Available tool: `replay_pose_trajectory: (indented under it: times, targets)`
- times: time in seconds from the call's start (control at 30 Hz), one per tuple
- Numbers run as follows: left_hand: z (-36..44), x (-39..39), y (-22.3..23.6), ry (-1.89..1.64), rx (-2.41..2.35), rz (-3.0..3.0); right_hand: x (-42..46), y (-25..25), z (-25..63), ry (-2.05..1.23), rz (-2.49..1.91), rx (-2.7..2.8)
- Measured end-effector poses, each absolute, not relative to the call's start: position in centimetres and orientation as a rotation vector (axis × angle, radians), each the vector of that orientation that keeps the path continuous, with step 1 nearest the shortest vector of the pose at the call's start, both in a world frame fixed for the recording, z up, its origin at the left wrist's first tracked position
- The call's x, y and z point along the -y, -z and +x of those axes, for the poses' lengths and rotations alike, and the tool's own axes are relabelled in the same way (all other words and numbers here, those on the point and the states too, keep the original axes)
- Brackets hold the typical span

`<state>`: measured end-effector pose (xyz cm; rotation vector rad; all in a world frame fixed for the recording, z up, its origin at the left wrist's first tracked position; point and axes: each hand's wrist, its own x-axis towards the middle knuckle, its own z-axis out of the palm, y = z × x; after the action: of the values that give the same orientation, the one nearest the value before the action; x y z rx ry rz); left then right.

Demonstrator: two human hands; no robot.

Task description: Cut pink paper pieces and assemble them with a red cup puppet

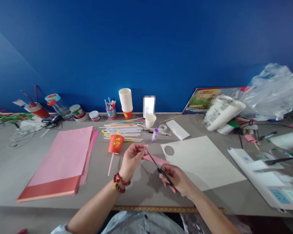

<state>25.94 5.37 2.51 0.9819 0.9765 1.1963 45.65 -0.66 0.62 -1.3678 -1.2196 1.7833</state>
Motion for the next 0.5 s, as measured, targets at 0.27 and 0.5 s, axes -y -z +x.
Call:
replay_pose_trajectory:
  times: [0.27,0.5]
  targets:
    - [25.9,-5.5,-2.3,-1.180,-0.956,1.000,0.4,0.0,45.7,-1.746,-1.368,1.260]
    - [26.0,-5.5,-2.1,-1.169,-0.947,0.998,0.4,0.5,46.1,-1.714,-1.361,1.303]
